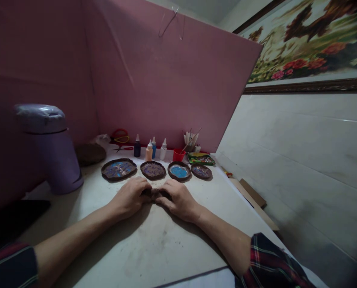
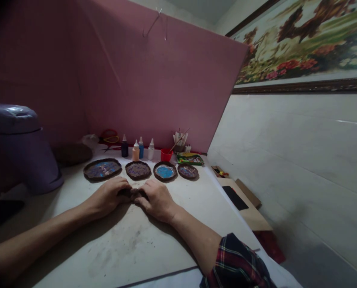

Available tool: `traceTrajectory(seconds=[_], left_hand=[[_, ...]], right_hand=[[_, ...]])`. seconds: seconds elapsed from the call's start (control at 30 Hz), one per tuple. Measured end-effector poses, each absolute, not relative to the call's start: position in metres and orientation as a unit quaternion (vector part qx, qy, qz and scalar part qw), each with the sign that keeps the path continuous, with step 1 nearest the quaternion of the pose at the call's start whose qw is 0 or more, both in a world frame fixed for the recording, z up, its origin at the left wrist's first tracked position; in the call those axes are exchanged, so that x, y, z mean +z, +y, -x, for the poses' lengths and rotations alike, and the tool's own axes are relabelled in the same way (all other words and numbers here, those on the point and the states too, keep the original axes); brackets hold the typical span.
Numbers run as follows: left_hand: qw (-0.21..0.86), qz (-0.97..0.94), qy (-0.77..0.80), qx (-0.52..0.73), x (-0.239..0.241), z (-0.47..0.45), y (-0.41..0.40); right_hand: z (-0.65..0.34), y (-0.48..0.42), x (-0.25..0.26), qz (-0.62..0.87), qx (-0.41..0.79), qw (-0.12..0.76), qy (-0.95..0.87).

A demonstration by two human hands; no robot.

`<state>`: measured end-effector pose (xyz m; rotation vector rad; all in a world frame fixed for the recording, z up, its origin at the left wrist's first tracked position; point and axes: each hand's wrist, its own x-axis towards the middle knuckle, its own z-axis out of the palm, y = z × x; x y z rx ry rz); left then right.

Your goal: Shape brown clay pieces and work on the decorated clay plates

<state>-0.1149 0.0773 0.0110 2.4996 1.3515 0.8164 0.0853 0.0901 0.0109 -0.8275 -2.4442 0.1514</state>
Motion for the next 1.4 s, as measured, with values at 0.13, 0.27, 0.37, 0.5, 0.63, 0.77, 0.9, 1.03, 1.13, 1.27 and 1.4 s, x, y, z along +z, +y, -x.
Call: traceTrajectory(seconds=[0.13, 0.27, 0.37, 0.5, 0.63, 0.77, 0.9, 1.03, 1.13, 1.27, 1.4], left_hand=[[0.080, -0.842, 0.453, 0.281, 0.010, 0.112, 0.076], [0.092, -0.840, 0.455, 0.281, 0.012, 0.112, 0.075], [0.120, -0.827, 0.467, 0.290, 0.011, 0.113, 0.075], [0.141, -0.814, 0.475, 0.303, 0.008, 0.114, 0.077], [0.153, -0.811, 0.466, 0.318, 0.008, 0.115, 0.077], [0.225, -0.818, 0.425, 0.315, 0.014, 0.110, 0.072], [0.277, -0.840, 0.378, 0.273, 0.019, 0.099, 0.064], [0.242, -0.837, 0.395, 0.290, 0.019, 0.092, 0.060], [0.217, -0.838, 0.408, 0.290, 0.018, 0.091, 0.058], [0.217, -0.838, 0.406, 0.292, 0.019, 0.091, 0.057], [0.221, -0.846, 0.382, 0.297, 0.018, 0.092, 0.059]], right_hand=[[-0.086, 0.091, 0.009, 0.297, 0.042, 0.283, -0.911], [-0.086, 0.091, 0.007, 0.298, 0.056, 0.297, -0.905], [-0.087, 0.090, 0.007, 0.311, 0.094, 0.306, -0.895], [-0.089, 0.090, 0.009, 0.339, 0.143, 0.352, -0.861], [-0.090, 0.092, 0.011, 0.364, 0.235, 0.487, -0.758], [-0.086, 0.092, 0.011, 0.328, 0.475, 0.547, -0.606], [-0.080, 0.086, 0.012, 0.291, 0.577, 0.569, -0.508], [-0.081, 0.083, 0.019, 0.292, 0.604, 0.591, -0.448], [-0.085, 0.084, 0.023, 0.318, 0.627, 0.579, -0.414], [-0.088, 0.086, 0.024, 0.329, 0.633, 0.580, -0.393], [-0.088, 0.086, 0.022, 0.329, 0.637, 0.574, -0.395]])
